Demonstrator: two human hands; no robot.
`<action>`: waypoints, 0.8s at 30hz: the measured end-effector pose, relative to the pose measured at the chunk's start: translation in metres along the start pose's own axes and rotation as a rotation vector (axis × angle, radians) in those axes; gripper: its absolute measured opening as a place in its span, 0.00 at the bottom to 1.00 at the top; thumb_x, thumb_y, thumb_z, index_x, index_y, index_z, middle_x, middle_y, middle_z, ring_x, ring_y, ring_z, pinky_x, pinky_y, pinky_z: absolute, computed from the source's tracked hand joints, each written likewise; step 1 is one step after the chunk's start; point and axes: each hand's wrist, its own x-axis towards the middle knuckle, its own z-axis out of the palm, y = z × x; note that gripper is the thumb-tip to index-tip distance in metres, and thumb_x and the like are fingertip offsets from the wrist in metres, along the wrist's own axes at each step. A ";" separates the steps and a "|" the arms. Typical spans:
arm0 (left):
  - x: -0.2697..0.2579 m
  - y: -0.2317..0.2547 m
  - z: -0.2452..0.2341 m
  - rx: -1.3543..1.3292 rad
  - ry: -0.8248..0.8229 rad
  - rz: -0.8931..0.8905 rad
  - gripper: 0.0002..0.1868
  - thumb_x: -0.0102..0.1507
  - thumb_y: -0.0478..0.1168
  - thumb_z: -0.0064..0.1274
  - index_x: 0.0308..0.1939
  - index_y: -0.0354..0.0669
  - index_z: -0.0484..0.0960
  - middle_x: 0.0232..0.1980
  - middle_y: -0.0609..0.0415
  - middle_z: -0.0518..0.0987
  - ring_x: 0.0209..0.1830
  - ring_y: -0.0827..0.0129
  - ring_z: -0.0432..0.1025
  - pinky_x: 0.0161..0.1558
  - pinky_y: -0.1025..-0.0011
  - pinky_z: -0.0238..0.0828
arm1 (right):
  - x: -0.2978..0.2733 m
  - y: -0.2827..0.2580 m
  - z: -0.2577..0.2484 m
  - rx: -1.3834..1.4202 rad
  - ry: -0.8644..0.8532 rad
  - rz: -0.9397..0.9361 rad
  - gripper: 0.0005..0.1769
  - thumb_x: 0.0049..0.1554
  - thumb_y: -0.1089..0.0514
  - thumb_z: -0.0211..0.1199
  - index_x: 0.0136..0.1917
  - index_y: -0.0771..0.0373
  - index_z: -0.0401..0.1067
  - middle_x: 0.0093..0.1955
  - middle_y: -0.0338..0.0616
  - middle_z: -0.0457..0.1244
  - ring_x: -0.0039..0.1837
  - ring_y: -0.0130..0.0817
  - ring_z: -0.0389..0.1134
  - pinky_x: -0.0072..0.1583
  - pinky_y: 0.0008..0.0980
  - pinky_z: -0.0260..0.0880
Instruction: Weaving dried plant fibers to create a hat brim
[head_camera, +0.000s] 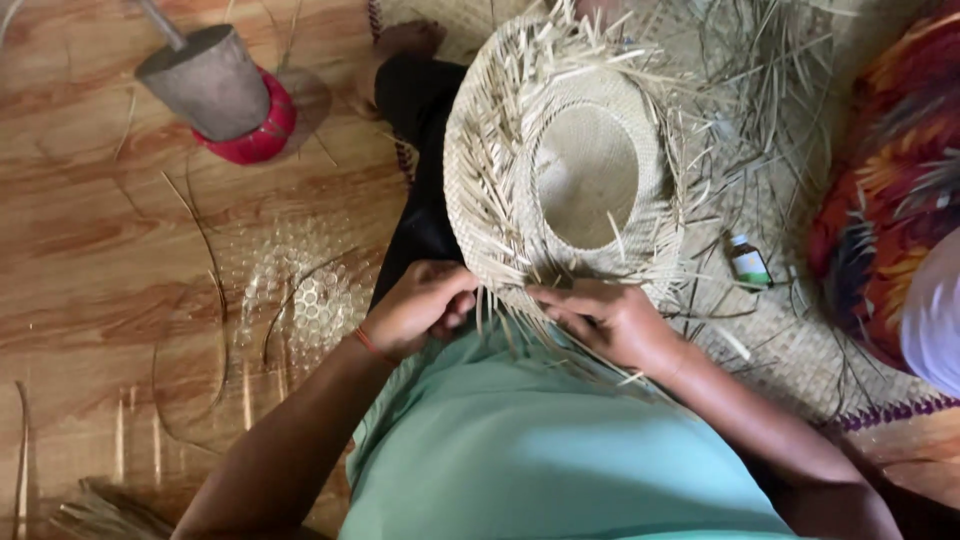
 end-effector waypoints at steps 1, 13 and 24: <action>-0.001 0.001 -0.001 -0.001 -0.002 -0.009 0.11 0.59 0.42 0.55 0.24 0.42 0.76 0.20 0.54 0.70 0.16 0.72 0.63 0.16 0.77 0.53 | 0.005 -0.007 -0.002 0.003 -0.004 0.008 0.15 0.59 0.57 0.66 0.60 0.51 0.80 0.39 0.47 0.71 0.38 0.47 0.73 0.40 0.44 0.73; -0.003 -0.003 0.009 0.045 0.099 0.136 0.22 0.62 0.46 0.65 0.20 0.36 0.77 0.13 0.48 0.67 0.12 0.68 0.61 0.14 0.75 0.52 | 0.003 -0.014 -0.002 -0.068 0.042 -0.033 0.15 0.62 0.56 0.61 0.61 0.48 0.79 0.37 0.44 0.68 0.37 0.47 0.72 0.40 0.43 0.74; 0.003 -0.013 0.010 -0.109 0.158 0.134 0.19 0.63 0.45 0.65 0.26 0.38 0.75 0.20 0.51 0.69 0.10 0.71 0.62 0.10 0.76 0.51 | 0.017 -0.012 -0.002 -0.034 -0.018 -0.073 0.18 0.60 0.59 0.62 0.63 0.49 0.78 0.33 0.49 0.67 0.34 0.52 0.72 0.39 0.48 0.73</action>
